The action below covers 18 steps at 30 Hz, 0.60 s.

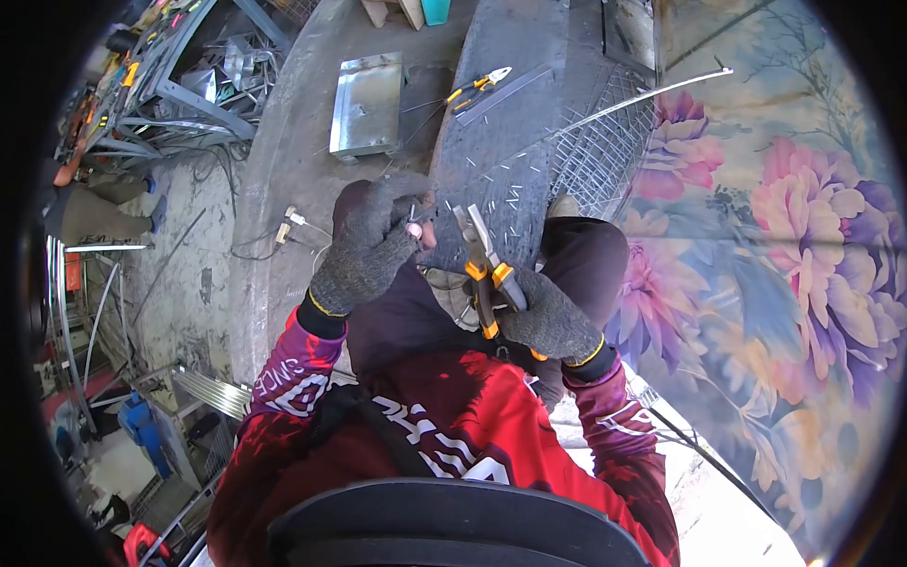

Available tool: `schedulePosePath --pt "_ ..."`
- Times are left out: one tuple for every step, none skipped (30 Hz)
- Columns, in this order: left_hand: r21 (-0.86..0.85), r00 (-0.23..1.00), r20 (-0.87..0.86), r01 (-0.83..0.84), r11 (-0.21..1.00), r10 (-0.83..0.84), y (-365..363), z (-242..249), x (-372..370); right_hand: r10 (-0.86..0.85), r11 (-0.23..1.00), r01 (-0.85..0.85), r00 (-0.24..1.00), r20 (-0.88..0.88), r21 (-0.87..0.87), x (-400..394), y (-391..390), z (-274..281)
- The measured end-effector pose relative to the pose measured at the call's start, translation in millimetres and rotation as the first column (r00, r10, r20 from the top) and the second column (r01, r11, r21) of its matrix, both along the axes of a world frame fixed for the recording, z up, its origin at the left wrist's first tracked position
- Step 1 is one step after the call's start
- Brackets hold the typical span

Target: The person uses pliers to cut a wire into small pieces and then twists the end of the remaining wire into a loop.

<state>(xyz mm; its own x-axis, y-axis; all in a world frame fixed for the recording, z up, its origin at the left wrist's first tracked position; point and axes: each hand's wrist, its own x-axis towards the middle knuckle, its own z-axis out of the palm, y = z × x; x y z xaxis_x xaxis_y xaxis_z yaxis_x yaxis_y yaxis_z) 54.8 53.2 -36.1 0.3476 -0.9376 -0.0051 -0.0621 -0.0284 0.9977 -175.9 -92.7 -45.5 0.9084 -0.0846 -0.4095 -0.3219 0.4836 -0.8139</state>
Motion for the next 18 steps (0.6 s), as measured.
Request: schedulePosePath --pt "0.018 1.0 0.005 -0.022 1.0 0.022 2 -8 1 0.041 0.999 -0.041 0.999 -0.008 -0.015 0 0 -1" --pt "0.035 0.999 0.011 -0.044 0.998 0.044 3 -12 3 0.082 0.996 -0.083 0.996 -0.016 -0.031 1 0 -1" --pt "0.035 0.999 0.012 -0.045 0.998 0.045 1 -11 5 0.083 0.996 -0.083 0.996 -0.015 -0.031 6 3 6" --pt "-0.073 0.943 0.326 -0.039 0.997 0.061 -1 -8 8 0.056 0.996 -0.058 0.998 0.031 0.063 15 8 19" --pt "-0.174 0.79 0.603 -0.001 0.985 0.107 -2 -6 10 0.028 0.987 -0.039 0.997 0.074 0.158 20 10 26" --pt "-0.174 0.789 0.604 -0.005 0.985 0.111 -1 -5 8 0.032 0.987 -0.044 0.997 0.075 0.157 20 11 24" --pt "-0.156 0.846 0.516 -0.06 0.986 0.133 0 -4 5 0.055 0.994 -0.06 0.997 0.059 0.091 19 11 20" --pt "-0.132 0.893 0.421 -0.111 0.985 0.157 0 -4 3 0.075 0.997 -0.076 0.996 0.04 0.025 18 10 15" --pt "-0.133 0.894 0.42 -0.112 0.985 0.159 0 -3 5 0.075 0.997 -0.076 0.996 0.039 0.025 15 8 5" --pt "-0.155 0.868 0.474 -0.086 0.984 0.151 0 -3 7 0.129 0.991 -0.128 0.991 0.032 -0.029 12 6 -7" --pt "-0.176 0.838 0.526 -0.059 0.983 0.145 1 -3 8 0.183 0.98 -0.181 0.983 0.021 -0.082 10 4 -14" --pt "-0.176 0.839 0.524 -0.061 0.983 0.146 1 -3 7 0.184 0.98 -0.182 0.983 0.02 -0.081 10 6 -14" --pt "-0.166 0.861 0.486 -0.073 0.984 0.146 1 -3 5 0.15 0.987 -0.149 0.988 0.026 -0.055 11 9 -13" --pt "-0.156 0.882 0.448 -0.084 0.984 0.147 0 -4 5 0.117 0.993 -0.116 0.993 0.031 -0.03 11 10 -13" --pt "-0.157 0.882 0.447 -0.086 0.984 0.149 0 -3 6 0.118 0.993 -0.117 0.993 0.03 -0.031 12 9 -12" --pt "-0.167 0.863 0.483 -0.078 0.983 0.15 0 -3 8 0.151 0.985 -0.152 0.988 -0.023 -0.08 13 8 -10" --pt "-0.176 0.842 0.518 -0.069 0.982 0.152 0 -2 9 0.179 0.974 -0.188 0.981 -0.077 -0.128 14 7 -9" --pt "-0.177 0.842 0.517 -0.07 0.982 0.153 1 -3 10 0.181 0.974 -0.189 0.981 -0.077 -0.128 15 9 -6"
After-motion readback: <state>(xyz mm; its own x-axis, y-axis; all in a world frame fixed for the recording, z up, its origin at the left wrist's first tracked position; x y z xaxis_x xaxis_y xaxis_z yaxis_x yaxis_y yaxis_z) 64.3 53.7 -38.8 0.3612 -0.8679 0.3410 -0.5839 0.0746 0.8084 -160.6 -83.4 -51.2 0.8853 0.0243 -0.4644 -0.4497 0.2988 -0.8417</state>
